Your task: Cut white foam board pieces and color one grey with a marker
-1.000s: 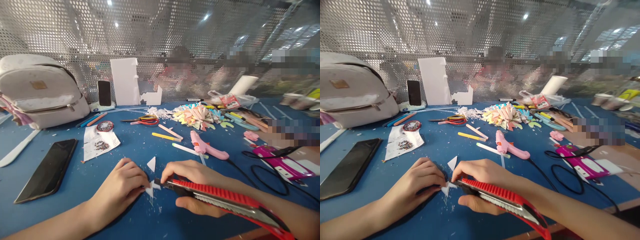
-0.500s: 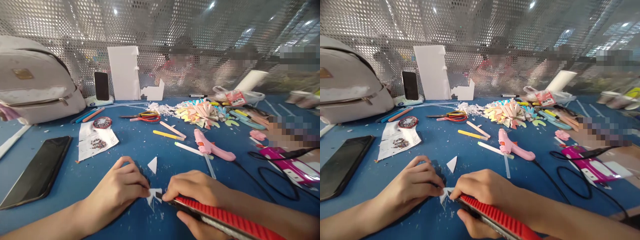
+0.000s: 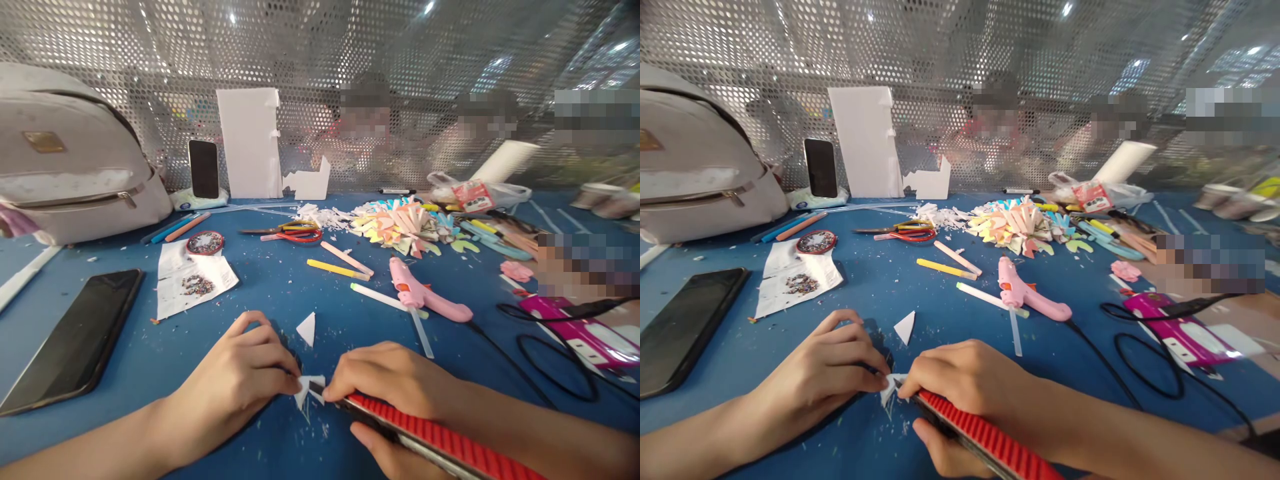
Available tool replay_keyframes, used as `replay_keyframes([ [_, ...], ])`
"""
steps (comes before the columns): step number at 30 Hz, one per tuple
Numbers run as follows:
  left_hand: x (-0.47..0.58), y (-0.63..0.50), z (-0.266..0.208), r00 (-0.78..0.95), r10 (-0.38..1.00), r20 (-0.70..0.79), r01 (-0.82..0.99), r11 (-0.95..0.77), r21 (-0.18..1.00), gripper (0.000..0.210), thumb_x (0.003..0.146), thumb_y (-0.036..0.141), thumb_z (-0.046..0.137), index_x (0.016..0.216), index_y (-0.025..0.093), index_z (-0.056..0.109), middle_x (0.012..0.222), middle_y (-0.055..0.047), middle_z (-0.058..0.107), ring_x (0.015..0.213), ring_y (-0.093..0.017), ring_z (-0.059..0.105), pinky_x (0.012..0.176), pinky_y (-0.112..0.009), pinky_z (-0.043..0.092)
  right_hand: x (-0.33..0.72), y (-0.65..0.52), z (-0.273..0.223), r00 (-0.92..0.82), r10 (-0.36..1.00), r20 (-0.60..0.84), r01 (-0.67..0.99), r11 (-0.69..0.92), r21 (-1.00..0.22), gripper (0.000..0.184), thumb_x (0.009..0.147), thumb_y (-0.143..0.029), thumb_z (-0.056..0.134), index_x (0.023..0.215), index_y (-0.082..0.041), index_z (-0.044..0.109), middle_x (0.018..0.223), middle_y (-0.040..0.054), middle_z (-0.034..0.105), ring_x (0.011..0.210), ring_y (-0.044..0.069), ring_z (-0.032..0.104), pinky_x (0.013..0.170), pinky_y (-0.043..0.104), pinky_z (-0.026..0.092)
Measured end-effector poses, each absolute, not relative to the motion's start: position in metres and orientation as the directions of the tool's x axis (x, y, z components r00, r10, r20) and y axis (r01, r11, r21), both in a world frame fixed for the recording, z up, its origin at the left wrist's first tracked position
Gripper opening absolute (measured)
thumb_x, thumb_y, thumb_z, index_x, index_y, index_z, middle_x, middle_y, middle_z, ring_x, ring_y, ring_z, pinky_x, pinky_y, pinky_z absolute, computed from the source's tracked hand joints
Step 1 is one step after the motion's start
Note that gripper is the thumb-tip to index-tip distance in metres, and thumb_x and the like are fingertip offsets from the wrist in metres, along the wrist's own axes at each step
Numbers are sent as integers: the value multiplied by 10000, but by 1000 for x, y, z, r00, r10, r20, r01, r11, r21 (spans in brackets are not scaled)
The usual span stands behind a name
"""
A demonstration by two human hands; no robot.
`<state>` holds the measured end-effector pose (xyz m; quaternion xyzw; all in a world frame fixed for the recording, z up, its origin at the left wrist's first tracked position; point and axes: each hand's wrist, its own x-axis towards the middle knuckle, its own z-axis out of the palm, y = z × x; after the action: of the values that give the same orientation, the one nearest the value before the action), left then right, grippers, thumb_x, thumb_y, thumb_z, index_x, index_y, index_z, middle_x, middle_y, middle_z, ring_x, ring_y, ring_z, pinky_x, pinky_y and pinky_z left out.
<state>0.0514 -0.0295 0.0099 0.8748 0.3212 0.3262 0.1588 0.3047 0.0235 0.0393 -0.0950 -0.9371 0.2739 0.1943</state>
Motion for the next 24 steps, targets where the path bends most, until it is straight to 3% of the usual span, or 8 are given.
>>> replay_keyframes([
  [5,51,-30,8,573,667,477,455,-742,492,321,1083,245,386,983,221,691,990,-18,759,877,-163,637,980,-393,334,303,12,43,-906,313,286,149,866,-478,211,838,-138,501,1020,-157,605,864,61,716,774,179,676,761,288,532],
  [13,51,-31,7,588,646,487,469,-763,445,366,1091,274,349,975,213,691,982,-25,760,875,-162,628,989,-402,336,305,6,40,-966,176,189,132,965,-225,138,888,-181,573,1009,-148,630,812,65,695,741,187,654,726,290,528],
  [24,50,-33,7,597,649,472,462,-759,460,309,1085,225,370,998,208,667,1026,-13,745,901,-164,623,1005,-404,312,312,10,31,-963,99,252,45,976,-213,109,914,-196,564,978,-144,635,766,49,688,705,175,632,713,286,533],
])
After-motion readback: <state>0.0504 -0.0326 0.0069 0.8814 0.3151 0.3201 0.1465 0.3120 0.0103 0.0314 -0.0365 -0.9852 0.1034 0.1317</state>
